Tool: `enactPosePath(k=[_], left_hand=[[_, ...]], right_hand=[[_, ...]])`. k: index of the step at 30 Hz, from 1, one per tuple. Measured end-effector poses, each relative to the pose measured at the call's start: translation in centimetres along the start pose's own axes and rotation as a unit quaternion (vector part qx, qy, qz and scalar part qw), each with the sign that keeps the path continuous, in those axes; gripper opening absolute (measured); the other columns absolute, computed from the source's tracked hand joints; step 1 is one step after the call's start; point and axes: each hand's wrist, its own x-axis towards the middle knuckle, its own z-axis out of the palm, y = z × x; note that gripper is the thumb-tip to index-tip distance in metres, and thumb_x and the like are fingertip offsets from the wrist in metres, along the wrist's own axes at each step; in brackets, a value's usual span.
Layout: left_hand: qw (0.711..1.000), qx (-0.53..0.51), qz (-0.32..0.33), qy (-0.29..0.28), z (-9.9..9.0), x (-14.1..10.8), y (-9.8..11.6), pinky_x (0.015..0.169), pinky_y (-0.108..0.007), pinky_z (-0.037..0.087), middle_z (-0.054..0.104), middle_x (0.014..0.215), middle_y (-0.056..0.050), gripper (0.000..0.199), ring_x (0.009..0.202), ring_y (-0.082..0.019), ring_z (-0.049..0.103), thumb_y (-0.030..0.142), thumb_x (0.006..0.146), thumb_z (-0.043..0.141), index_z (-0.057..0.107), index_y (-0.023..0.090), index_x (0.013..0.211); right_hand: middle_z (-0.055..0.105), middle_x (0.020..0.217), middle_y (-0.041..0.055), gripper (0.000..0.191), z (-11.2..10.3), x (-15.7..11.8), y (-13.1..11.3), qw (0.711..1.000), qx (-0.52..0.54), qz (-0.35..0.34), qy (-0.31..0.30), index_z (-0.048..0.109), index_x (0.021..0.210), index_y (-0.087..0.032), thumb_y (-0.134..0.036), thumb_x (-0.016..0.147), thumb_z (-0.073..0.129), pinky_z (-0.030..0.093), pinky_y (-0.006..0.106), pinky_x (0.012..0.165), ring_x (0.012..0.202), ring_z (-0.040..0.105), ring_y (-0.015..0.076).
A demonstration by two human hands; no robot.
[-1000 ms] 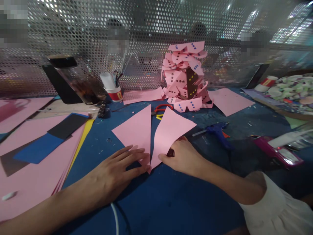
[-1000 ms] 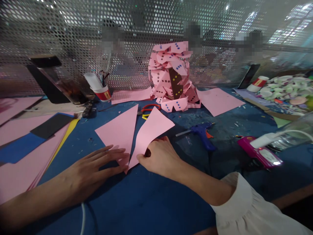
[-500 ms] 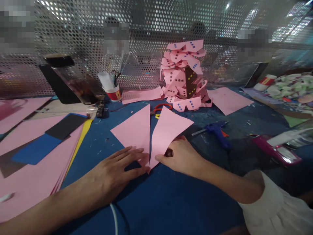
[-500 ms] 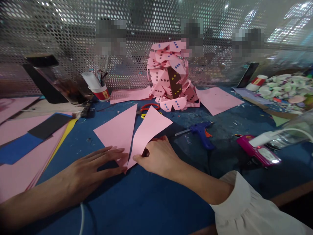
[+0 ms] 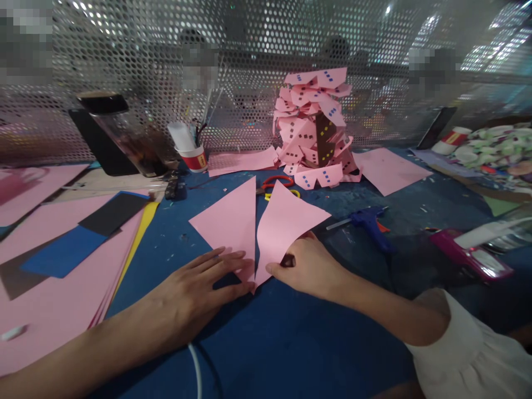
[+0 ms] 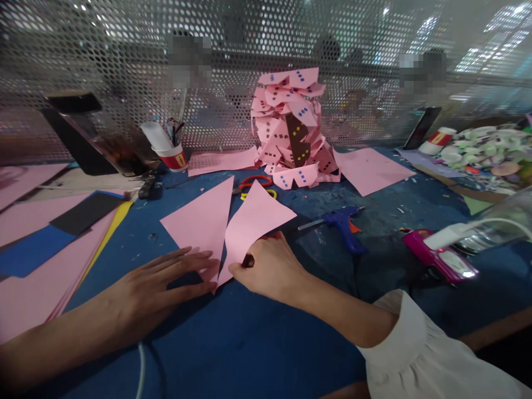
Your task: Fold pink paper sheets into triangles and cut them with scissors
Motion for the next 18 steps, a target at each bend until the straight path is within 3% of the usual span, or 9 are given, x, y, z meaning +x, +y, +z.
enactPosePath(k=[18], left_hand=[[1.0, 0.016, -0.008, -0.019, -0.3, -0.11, 0.18, 0.115, -0.051, 0.045, 0.058, 0.145, -0.008, 0.051, 0.141, -0.024, 0.049, 0.001, 0.093, 0.044, 0.066, 0.03, 0.129]], right_hand=[[0.065, 0.058, -0.0016, 0.028, -0.18, -0.2, -0.08, 0.999, 0.033, 0.013, -0.011, 0.062, 0.058, -0.019, -0.03, 0.083, 0.068, 0.035, 0.028, 0.064, 0.058, 0.053, 0.0117]])
